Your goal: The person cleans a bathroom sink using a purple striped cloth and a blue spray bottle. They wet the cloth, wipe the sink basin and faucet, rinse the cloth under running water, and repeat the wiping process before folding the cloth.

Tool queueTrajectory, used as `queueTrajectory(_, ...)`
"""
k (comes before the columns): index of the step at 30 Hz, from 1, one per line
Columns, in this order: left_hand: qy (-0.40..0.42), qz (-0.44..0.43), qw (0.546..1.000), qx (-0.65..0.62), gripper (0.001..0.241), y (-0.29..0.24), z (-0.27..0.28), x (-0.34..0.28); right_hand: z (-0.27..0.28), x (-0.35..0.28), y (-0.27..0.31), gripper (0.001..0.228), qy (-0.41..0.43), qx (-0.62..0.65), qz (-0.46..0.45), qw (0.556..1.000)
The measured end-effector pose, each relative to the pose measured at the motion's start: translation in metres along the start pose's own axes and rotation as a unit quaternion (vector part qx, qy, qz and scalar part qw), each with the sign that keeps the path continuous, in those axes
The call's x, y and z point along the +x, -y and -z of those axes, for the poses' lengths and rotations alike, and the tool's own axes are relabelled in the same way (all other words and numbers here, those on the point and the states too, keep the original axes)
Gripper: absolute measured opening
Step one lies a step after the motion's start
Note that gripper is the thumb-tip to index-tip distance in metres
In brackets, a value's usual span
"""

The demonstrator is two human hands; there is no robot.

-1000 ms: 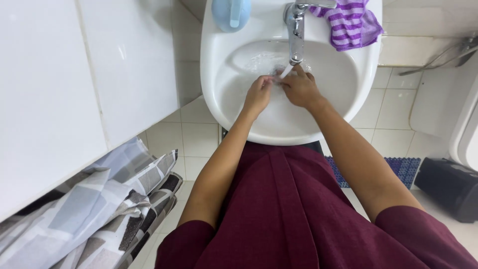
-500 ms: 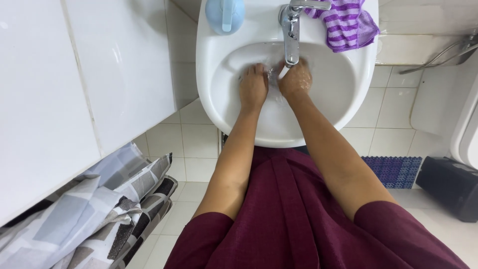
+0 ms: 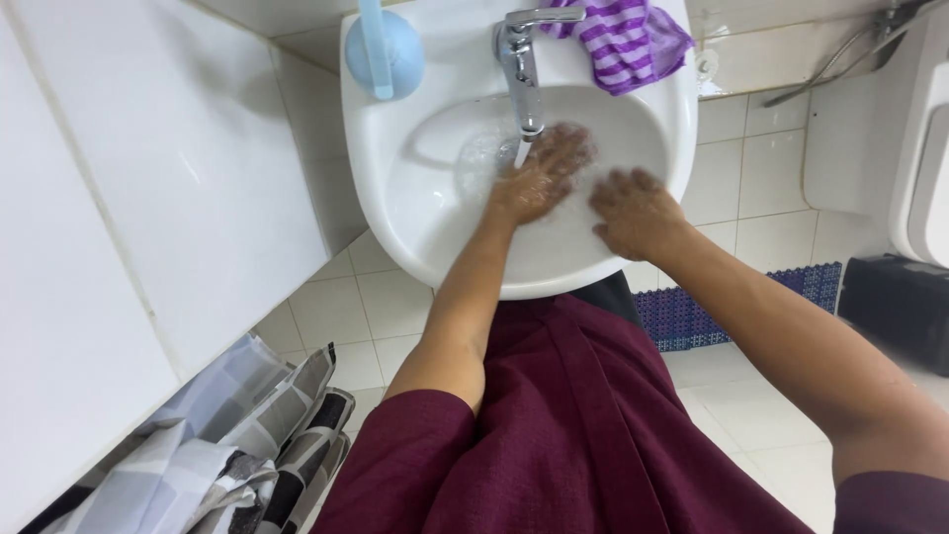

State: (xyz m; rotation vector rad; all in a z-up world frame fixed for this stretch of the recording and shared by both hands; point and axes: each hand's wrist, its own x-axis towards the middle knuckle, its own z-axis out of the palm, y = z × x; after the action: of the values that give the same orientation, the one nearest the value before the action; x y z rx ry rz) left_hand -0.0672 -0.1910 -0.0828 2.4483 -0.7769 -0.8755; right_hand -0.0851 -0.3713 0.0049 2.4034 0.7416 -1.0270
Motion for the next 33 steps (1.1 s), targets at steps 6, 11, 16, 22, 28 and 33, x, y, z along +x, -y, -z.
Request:
queueTrajectory(6, -0.132, -0.025, 0.986, 0.102, 0.075, 0.022, -0.025, 0.010, 0.004, 0.005, -0.022, 0.066, -0.162, -0.205, -0.004, 0.965)
queueTrajectory(11, -0.226, 0.015, 0.969, 0.097, 0.070, 0.035, -0.048, 0.010, -0.022, 0.001, 0.007, 0.077, 0.102, 0.101, 0.061, 0.988)
queueTrajectory(16, -0.184, -0.019, 0.981, 0.060, 0.037, 0.036, -0.055, 0.014, -0.003, -0.017, -0.021, 0.056, -0.125, 0.064, 0.004, 0.990)
queueTrajectory(22, -0.216, 0.191, 0.925, -0.248, 0.031, 0.006, -0.046, 0.020, 0.049, -0.023, -0.049, 0.046, -0.111, 0.237, -0.084, 0.961)
queueTrajectory(28, -0.188, 0.095, 0.701, -0.682, 0.054, -0.029, -0.021, 0.018, 0.022, 0.030, -0.046, 0.052, -0.542, 0.186, -0.071, 0.817)
queueTrajectory(33, -0.130, 0.094, 0.456, -0.875, 0.058, -0.037, 0.004, -0.016, 0.003, -0.001, -0.004, 0.070, -0.397, 0.341, 0.124, 0.843)
